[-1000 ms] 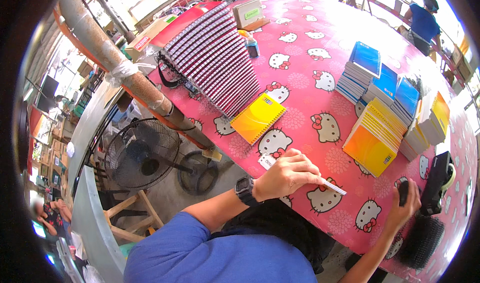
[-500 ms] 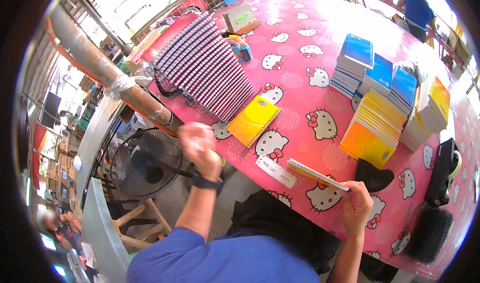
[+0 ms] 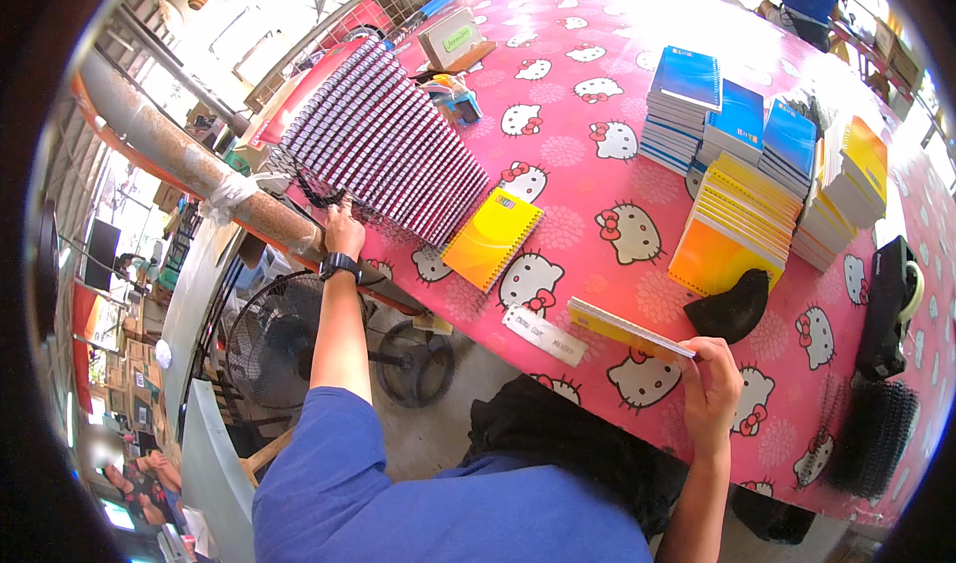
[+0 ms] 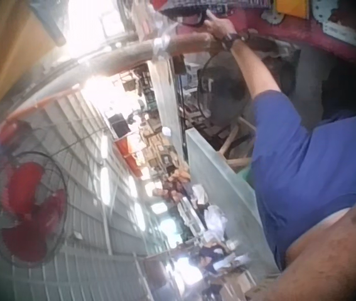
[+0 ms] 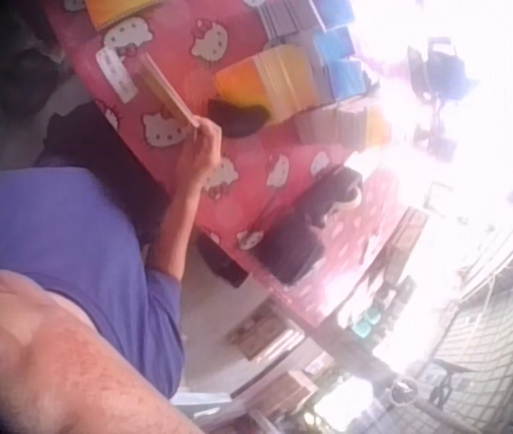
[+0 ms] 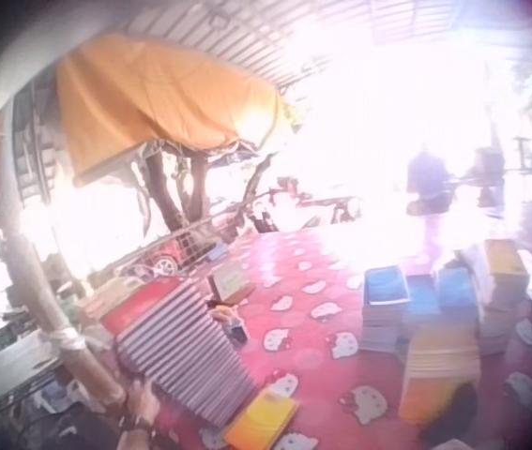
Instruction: The person assembles notebooks by hand by threading plastic spiral coils through the punched edges of paper and covers, then uses a hand tool to trim the excess length of the coils.
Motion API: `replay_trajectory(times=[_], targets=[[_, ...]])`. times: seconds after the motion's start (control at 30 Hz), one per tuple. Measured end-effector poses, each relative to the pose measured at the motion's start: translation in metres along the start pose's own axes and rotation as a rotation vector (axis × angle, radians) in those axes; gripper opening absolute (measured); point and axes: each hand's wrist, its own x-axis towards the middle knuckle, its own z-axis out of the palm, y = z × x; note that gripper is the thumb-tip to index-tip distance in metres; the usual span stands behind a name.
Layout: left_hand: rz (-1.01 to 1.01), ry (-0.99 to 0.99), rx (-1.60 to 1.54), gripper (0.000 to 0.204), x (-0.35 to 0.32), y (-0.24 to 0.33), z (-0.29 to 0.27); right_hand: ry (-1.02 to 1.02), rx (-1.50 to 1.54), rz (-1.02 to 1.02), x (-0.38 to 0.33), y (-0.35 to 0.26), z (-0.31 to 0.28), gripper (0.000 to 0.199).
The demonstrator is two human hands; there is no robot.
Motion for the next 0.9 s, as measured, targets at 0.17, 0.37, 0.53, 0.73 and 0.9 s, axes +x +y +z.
replay_trajectory(times=[0.17,0.37,0.53,0.73,0.9], targets=[[-0.156,0.636,-0.699,0.065,-0.049,0.051,-0.037,-0.005,-0.053,-0.059,0.001,0.006,-0.005,0.004],[0.081,0.38,-0.363,0.056,-0.041,0.028,-0.044,0.003,-0.005,0.003,0.0,0.006,-0.002,0.006],[0.071,0.021,0.013,0.053,0.005,0.011,0.002,0.025,0.046,0.034,0.0,0.005,-0.001,0.007],[0.083,0.023,-0.003,0.058,0.005,-0.005,0.019,0.0,0.024,0.0,0.0,0.009,0.0,0.006],[0.01,0.486,-0.556,0.071,-0.033,0.02,-0.007,0.031,0.072,0.024,0.0,0.006,0.003,0.006]])
